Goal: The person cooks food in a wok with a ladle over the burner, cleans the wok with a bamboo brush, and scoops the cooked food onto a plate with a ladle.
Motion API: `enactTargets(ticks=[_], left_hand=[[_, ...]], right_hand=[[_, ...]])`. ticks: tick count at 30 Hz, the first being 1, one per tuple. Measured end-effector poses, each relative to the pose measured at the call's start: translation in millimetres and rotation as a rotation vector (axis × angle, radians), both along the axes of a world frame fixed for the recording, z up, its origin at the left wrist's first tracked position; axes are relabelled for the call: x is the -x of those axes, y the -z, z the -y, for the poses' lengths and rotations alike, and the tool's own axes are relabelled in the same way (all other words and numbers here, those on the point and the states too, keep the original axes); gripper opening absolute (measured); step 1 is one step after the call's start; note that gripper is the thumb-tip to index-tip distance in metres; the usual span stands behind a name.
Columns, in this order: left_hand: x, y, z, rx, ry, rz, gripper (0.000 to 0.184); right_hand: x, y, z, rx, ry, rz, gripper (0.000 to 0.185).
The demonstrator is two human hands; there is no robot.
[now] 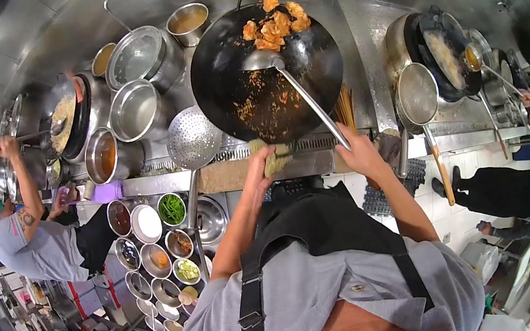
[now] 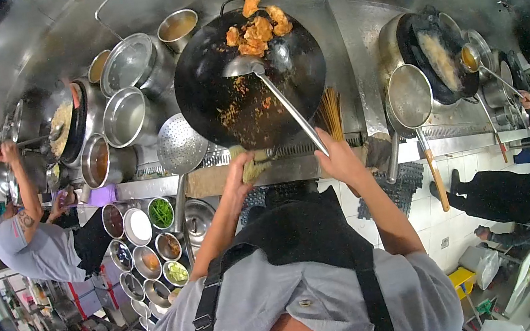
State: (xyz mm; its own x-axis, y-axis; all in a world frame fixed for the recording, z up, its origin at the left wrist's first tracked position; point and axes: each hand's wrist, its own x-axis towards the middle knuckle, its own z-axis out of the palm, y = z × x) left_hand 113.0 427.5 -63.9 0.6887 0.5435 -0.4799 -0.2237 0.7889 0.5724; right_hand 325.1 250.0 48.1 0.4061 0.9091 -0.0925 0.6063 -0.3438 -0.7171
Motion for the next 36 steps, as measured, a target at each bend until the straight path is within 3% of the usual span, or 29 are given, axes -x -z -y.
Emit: enactTargets(ticks=[1,3,4,6,10,12,16,19,23,25,26,28,29,30,31,34,36], left_hand=[[-7,10,-9,0.021,-0.003,-0.005,0.033],[-32,-15,-35,0.117,0.009,-0.037,0.030],[-47,-3,-52,0.135,0.004,-0.055,0.027],[-71,2,-76,0.158,-0.018,-0.010,0.023],[-94,21,-101,0.209,0.044,-0.029,0.026],[-87,-8,-94,0.308,0.073,-0.014,0.037],[-84,-32,-97,0.440,0.035,0.007,0.049],[-95,-5,-107,0.429,0.042,-0.014,0.045],[-99,10,-112,0.346,0.068,-0.075,0.030],[-93,1,-98,0.344,0.045,-0.102,0.025],[-84,-27,-85,0.342,0.010,-0.115,0.023],[-67,-53,-66,0.351,-0.001,-0.112,0.021],[-58,-57,-64,0.351,0.028,-0.091,0.019],[-52,-59,-61,0.354,0.056,-0.067,0.018],[-54,-60,-57,0.317,0.008,-0.127,0.014],[-62,-39,-60,0.240,-0.053,-0.110,0.016],[-40,10,-50,0.141,0.039,0.007,0.019]], right_hand=[[0,-3,8,0.113,0.009,-0.061,0.054],[0,-7,21,0.110,-0.008,-0.333,0.054],[1,-11,24,0.107,-0.022,-0.468,0.054],[4,-36,15,0.183,-0.062,-0.521,0.054],[-7,-24,-45,0.159,-0.119,-0.215,0.053],[-15,14,-69,0.045,-0.068,-0.038,0.052],[-1,28,-22,-0.112,0.108,-0.033,0.054],[-10,29,11,-0.082,0.151,-0.016,0.056],[-13,90,9,0.026,0.147,-0.056,0.057],[-13,104,13,-0.098,0.067,0.059,0.058],[-16,109,12,-0.165,0.026,0.122,0.058],[-8,30,20,-0.063,0.002,-0.194,0.059],[-6,-17,21,0.209,0.056,-0.465,0.059],[-7,-46,18,0.365,0.033,-0.559,0.060],[-13,-60,10,0.446,-0.037,-0.510,0.060],[-31,8,-24,0.026,-0.187,0.019,0.059],[-27,41,-50,0.095,-0.044,0.082,0.058]])
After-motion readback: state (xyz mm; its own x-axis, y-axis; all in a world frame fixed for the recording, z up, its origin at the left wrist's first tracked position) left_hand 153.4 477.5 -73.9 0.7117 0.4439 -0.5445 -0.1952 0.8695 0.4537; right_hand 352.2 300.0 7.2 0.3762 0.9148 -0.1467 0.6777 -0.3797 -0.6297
